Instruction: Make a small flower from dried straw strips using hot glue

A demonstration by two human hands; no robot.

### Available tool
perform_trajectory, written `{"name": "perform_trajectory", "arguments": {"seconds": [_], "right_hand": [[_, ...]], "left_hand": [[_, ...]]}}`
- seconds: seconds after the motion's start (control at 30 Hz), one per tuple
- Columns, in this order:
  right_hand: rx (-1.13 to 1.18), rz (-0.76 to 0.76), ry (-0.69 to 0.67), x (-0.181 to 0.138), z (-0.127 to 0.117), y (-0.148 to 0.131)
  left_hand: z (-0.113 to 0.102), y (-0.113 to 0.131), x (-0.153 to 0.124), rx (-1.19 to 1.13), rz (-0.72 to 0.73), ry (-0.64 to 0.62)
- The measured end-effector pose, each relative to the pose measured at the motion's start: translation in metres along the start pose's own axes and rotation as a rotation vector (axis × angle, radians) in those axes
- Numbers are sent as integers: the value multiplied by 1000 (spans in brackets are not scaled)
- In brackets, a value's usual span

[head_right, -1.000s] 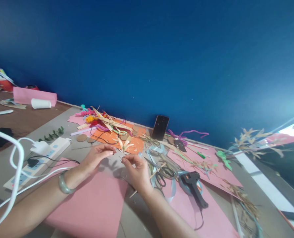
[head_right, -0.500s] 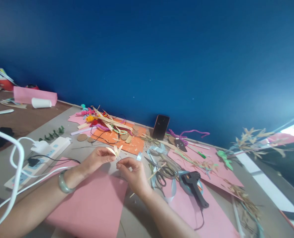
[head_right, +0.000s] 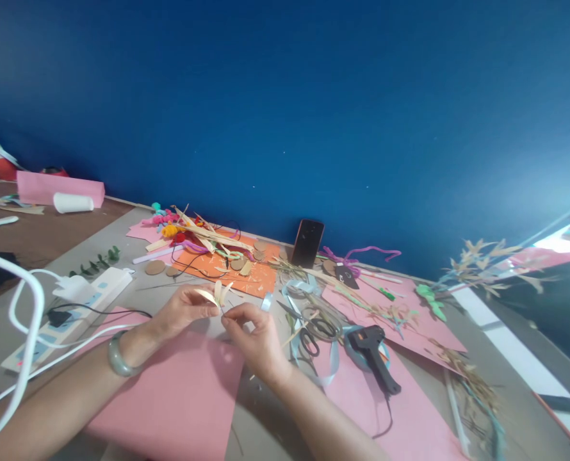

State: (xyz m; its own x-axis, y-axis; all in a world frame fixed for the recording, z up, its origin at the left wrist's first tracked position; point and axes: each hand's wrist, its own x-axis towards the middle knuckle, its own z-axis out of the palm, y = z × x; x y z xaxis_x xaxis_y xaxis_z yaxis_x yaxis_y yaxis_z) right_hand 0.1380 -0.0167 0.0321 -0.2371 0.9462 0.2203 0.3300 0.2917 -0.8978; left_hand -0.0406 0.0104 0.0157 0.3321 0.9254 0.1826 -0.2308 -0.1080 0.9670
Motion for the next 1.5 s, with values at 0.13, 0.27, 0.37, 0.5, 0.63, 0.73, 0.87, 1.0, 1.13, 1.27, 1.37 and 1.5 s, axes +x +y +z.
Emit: {"name": "perform_trajectory", "arguments": {"seconds": [0.13,0.27,0.37,0.5,0.63,0.73,0.87,1.0,1.13,1.27,1.37,1.5], "right_hand": [[11,-28,9,-1,0,-4],[20,-89,30,-3,0,-4],[-11,-136,45,-4,-1,-3],[-107,-192,46,-5,-2,-3],[-183,-278,58,-6,-3,-2],[-206,-291,58,-6,-3,-4],[-228,-299,53,-6,-3,-6],[-254,-319,62,-7,-3,-8],[-273,-342,75,-7,-3,-8],[-271,-397,98,-7,-2,-8],[-266,-420,104,-7,-1,-7],[-257,-429,104,-6,-1,-7]], "left_hand": [[2,2,-2,3,0,8],[3,2,-3,-1,-29,1],[4,2,-3,-45,-41,1],[6,-1,-4,-108,-49,1],[8,-4,-6,-138,-47,9],[10,-5,-7,-153,-53,-1],[12,-4,-8,-203,-73,-18],[15,-5,-8,-228,-91,-10],[19,-5,-9,-279,-119,15],[21,-5,-10,-315,-139,24],[21,-7,-9,-325,-134,22],[21,-9,-9,-337,-139,26]]}}
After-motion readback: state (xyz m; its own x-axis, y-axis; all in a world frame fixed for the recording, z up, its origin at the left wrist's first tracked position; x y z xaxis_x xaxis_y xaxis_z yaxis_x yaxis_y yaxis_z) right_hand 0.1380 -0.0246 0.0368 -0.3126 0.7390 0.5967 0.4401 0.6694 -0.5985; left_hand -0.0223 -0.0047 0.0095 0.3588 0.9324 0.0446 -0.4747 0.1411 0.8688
